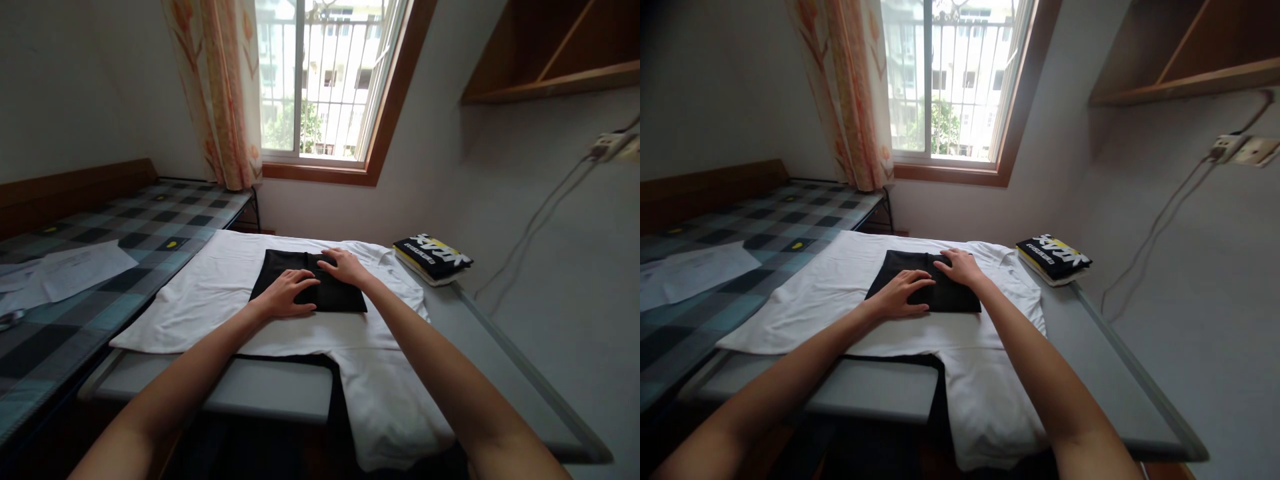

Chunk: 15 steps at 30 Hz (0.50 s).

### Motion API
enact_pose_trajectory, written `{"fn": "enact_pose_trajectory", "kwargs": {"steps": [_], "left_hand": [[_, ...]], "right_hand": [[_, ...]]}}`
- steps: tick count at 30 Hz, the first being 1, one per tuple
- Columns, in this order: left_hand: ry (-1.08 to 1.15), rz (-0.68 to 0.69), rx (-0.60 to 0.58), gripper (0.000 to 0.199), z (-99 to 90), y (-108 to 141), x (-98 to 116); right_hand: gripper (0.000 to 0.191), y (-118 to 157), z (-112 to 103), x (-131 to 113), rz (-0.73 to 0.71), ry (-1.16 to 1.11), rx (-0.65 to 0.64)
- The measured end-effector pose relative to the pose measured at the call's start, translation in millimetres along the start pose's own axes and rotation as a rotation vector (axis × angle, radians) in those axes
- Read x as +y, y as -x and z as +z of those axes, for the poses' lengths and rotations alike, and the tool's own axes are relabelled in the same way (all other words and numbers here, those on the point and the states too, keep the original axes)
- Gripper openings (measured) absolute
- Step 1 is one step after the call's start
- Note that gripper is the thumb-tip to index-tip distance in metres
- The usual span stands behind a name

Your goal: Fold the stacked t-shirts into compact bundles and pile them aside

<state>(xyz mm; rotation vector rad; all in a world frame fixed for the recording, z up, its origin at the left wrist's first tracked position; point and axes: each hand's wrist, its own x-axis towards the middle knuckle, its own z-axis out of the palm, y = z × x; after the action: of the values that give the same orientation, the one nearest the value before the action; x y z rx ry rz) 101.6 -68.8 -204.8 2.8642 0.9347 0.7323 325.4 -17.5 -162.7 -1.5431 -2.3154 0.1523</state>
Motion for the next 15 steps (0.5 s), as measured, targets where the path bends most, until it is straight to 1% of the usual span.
{"fn": "enact_pose_trajectory", "kwargs": {"steps": [3, 7, 12, 15], "left_hand": [[0.004, 0.022, -0.068, 0.057, 7.1, 0.3, -0.7], [-0.005, 0.006, -0.134, 0.059, 12.2, 2.5, -4.7], [-0.002, 0.014, -0.190, 0.069, 13.5, 4.3, -4.8], [0.009, 0.017, -0.191, 0.065, 9.4, 1.6, -3.2]], "right_hand": [[0.062, 11.4, 15.6, 9.2, -0.030, 0.160, -0.078], [0.065, 16.6, 33.7, 18.2, 0.004, 0.243, -0.161], [0.065, 18.2, 40.6, 29.3, 0.025, 0.267, -0.158], [0.065, 19.8, 39.5, 29.0, 0.012, 0.269, -0.132]]}}
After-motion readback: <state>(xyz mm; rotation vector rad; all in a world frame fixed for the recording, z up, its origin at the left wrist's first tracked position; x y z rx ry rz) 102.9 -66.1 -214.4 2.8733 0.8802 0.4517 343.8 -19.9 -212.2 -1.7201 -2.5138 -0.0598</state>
